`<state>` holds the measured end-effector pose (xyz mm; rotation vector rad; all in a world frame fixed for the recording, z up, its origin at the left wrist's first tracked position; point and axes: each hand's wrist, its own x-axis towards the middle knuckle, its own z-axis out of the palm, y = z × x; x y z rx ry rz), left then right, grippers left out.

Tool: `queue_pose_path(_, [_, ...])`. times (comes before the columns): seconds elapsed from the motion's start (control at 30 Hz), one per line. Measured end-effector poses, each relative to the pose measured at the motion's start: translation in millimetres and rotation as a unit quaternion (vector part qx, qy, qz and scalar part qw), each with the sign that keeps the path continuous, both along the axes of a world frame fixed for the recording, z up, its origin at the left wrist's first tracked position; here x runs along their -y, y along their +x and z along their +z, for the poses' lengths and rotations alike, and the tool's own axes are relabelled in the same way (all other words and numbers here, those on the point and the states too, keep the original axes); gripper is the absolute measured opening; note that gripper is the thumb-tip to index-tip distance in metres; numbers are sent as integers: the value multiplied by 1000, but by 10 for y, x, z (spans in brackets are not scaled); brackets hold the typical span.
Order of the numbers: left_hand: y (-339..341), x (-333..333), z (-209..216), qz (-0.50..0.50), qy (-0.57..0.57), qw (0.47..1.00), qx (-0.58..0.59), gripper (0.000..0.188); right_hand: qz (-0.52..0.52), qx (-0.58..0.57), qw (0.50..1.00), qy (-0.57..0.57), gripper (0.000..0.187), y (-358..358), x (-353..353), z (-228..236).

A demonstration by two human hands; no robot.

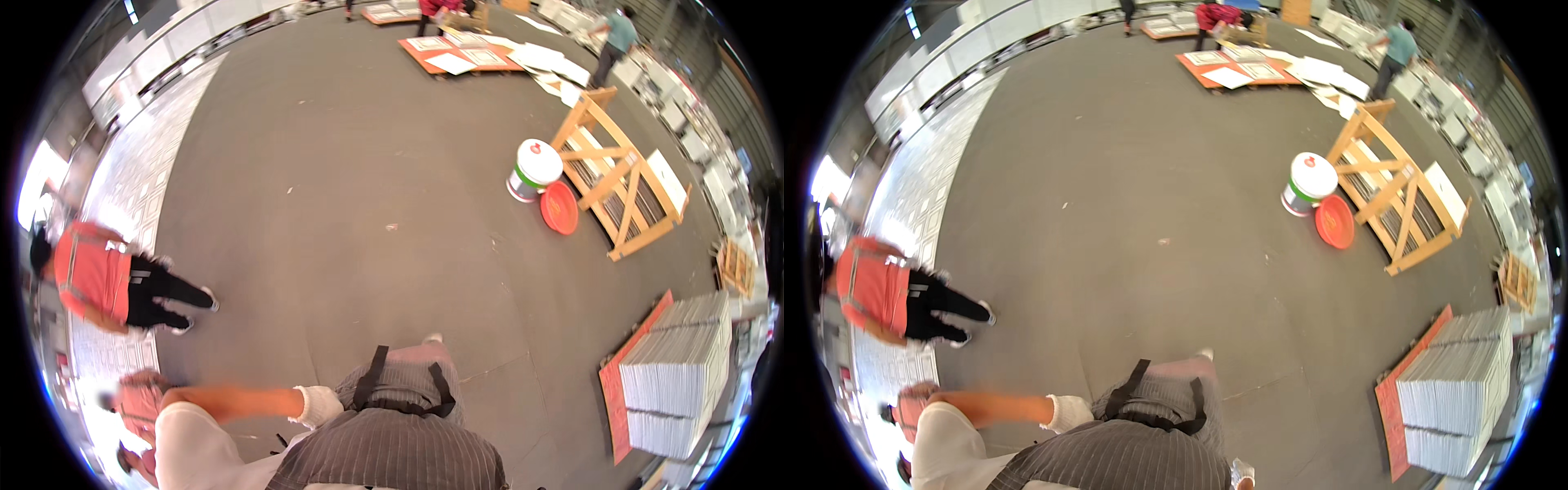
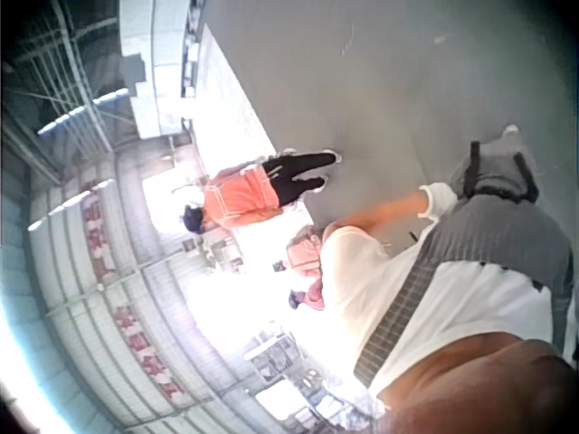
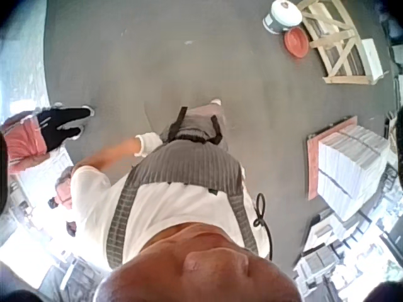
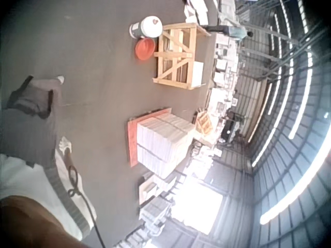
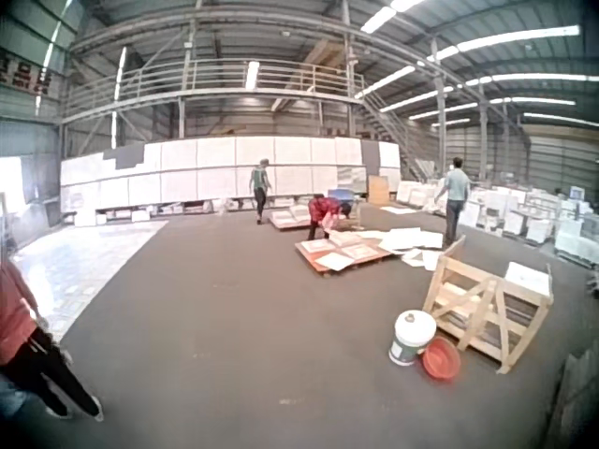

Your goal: The person picks up square tiles from a table, walks to a partially tiled floor area, and places each tile into position. The person repeats this process multiple times, carrying tiles one at a time and aligning them with the existing pattern.

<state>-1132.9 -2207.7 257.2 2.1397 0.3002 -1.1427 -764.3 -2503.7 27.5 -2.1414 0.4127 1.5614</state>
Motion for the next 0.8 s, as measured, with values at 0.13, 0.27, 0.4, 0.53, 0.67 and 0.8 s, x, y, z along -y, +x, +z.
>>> queue_pose_path(0.13, [944, -999, 423, 49, -17, 999, -4, 18, 18, -11, 1000, 0, 30, 553, -715, -58])
queue_pose_path(0.27, [1553, -1968, 247, -18, 4, 999, 33, 20, 399, 67, 912, 61, 29, 1527, -2104, -153])
queue_pose_path(0.4, [2291, -2823, 447, -18, 33, 998, 44, 21, 407, 348, 814, 223, 30, 2929, -3833, -365])
queue_pose_path(0.53, [3013, -3457, 747, 36, 25, 999, 29, 22, -3, 110, 938, 330, 29, 3467, -6029, 1150])
queue_pose_path(0.67, [3643, -4262, 762, 62, 20, 998, -11, 26, 39, 97, 907, 408, 32, 3909, -7350, 1679])
queue_pose_path(0.8, [4115, -5183, 695, 28, 41, 997, 63, 19, 49, 77, 910, 405, 31, 4249, -8174, 1470])
